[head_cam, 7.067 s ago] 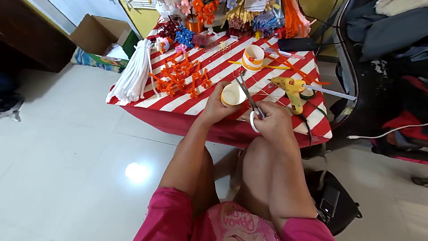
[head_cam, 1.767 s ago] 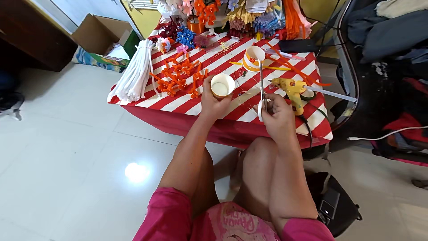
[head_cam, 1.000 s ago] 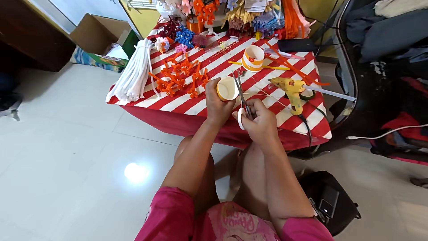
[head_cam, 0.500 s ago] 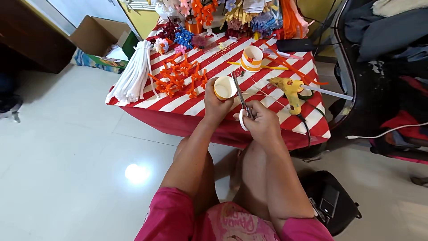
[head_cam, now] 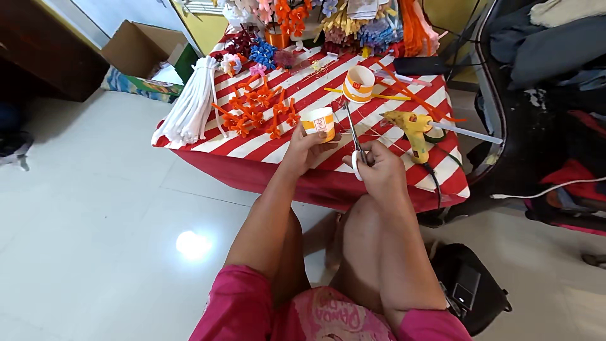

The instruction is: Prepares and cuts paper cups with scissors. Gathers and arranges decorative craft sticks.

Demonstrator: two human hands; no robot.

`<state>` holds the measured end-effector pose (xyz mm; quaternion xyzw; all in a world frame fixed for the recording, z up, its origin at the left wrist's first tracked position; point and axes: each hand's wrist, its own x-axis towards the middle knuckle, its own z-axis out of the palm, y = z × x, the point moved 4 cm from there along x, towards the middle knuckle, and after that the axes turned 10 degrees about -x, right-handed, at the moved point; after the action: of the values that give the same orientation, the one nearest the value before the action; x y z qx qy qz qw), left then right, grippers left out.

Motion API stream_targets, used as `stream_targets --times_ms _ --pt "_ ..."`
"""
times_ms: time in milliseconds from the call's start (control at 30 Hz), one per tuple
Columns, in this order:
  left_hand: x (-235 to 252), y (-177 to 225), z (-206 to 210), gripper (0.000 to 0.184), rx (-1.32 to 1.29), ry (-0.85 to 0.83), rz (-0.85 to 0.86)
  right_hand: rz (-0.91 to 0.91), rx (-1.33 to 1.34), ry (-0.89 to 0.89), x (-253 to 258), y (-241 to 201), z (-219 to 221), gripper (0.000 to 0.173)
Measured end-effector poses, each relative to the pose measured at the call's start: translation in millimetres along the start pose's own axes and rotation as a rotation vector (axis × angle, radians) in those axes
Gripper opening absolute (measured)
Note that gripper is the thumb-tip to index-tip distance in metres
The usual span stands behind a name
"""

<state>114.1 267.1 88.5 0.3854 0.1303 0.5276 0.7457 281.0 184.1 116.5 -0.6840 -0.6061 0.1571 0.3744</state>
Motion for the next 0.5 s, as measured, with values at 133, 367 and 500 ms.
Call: stream_targets --times_ms 133,367,500 --pt "1.8 0.7 -3.4 0.024 -0.174 -0.106 -0.065 0.041 -0.01 -0.028 1.7 2.6 -1.7 0.027" --pt "-5.9 16.9 -10.1 0.027 -0.091 0.021 0.103 0.063 -0.091 -0.042 6.5 9.3 -2.4 0.031" --pt "-9.8 37.2 -20.2 0.062 0.322 0.118 0.453 0.008 -0.116 -0.09 9.5 15.8 -5.2 0.037"
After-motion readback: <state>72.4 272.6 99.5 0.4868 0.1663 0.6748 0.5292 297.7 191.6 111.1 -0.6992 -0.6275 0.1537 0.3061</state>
